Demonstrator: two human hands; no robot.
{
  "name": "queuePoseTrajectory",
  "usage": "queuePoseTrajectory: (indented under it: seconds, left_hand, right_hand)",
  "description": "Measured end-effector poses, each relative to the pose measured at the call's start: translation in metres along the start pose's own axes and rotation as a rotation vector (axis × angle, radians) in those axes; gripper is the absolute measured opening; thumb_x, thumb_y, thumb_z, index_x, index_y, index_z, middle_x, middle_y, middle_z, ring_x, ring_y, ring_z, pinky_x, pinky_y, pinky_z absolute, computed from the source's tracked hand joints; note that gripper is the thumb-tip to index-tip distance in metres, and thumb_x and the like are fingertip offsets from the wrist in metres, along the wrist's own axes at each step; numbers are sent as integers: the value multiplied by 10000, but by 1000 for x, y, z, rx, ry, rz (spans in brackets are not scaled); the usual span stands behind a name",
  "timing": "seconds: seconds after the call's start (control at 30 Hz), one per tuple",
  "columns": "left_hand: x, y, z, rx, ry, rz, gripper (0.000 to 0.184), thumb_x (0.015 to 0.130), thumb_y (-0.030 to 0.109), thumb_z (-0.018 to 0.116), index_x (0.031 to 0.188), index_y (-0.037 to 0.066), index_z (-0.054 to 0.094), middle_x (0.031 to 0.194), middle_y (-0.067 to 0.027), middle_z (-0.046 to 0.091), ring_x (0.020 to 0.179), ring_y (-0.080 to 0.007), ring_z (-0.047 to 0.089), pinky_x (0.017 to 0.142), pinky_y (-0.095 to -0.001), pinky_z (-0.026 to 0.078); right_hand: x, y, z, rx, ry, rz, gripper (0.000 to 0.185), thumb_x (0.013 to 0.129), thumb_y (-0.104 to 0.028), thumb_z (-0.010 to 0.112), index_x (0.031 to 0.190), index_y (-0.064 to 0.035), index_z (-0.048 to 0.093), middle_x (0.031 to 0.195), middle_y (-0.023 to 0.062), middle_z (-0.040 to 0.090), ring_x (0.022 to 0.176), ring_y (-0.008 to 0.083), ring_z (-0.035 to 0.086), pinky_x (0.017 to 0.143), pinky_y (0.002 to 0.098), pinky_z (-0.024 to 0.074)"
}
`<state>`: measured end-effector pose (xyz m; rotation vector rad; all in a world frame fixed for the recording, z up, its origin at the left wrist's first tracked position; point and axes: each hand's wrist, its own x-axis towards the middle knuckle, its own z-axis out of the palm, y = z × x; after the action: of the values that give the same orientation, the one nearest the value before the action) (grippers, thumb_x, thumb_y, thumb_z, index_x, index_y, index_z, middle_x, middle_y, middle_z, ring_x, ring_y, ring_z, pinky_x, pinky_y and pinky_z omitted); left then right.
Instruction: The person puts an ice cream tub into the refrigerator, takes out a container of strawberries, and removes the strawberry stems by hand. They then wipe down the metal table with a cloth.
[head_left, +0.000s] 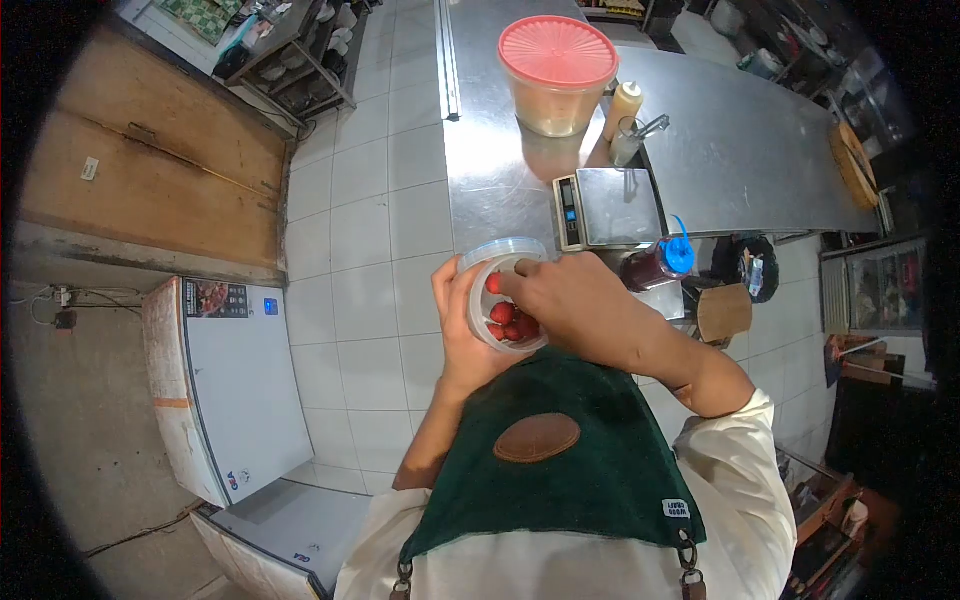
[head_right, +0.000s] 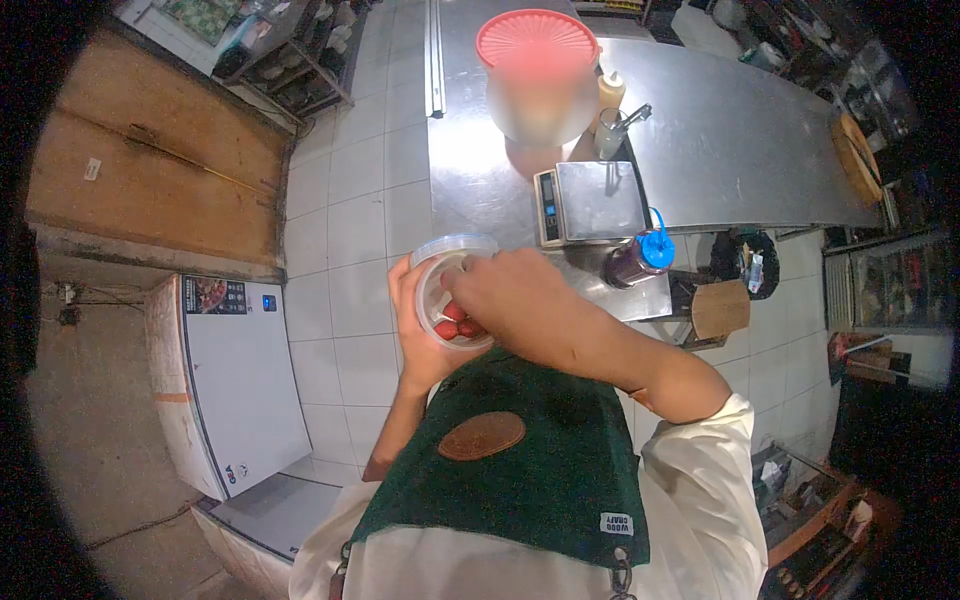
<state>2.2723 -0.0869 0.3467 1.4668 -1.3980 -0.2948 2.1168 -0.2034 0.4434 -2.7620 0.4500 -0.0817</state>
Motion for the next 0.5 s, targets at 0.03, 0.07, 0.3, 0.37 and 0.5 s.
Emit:
queuePoseTrajectory:
  seconds: [0.03,0.07,0.3,0.37,0.5]
  left_hand:
    - [0,-3,-1,-5,15,-17,1022,507,224,1056,1397,82,573,1406,-170,480,1391,-379,442,1123,-481,456]
    - [0,-4,-3,-10,31,-34,1022,508,223,1056,1399,87,574,1409,-169,467,1387,-369,454,1118,-471,464]
    - [4,-1,-8,-165,91,-83,1014,516,178,1044,1407,97,567,1397,-149,452,1372,-327,485,1113,-444,471]
    - [7,3,-7,-183,90,-93,994,524,162,1038,1399,92,570,1393,-154,456,1364,-333,493,1111,-436,471]
    - [6,-1,-7,-139,74,-55,989,528,155,1036,1398,86,569,1394,-159,460,1369,-334,489,1104,-436,476]
  right_hand:
    - [-1,-2,-3,-3,41,-9,270,864,-167,759,1074,-10,695,1009,169,722,829,350,768,680,468,597]
    - [-2,-3,-6,-4,42,-10,270,864,-167,759,1074,-10,695,1009,169,722,829,350,768,680,468,597]
    - [0,-4,-11,124,89,53,327,895,-103,744,1210,-92,656,1118,90,696,845,370,737,709,478,589]
    - [2,-5,-11,145,100,68,298,923,-116,730,1211,-100,656,1115,88,703,854,373,735,707,481,586]
    - [5,-4,-2,306,204,70,227,963,-184,707,1171,-106,658,928,151,739,821,412,729,707,524,571]
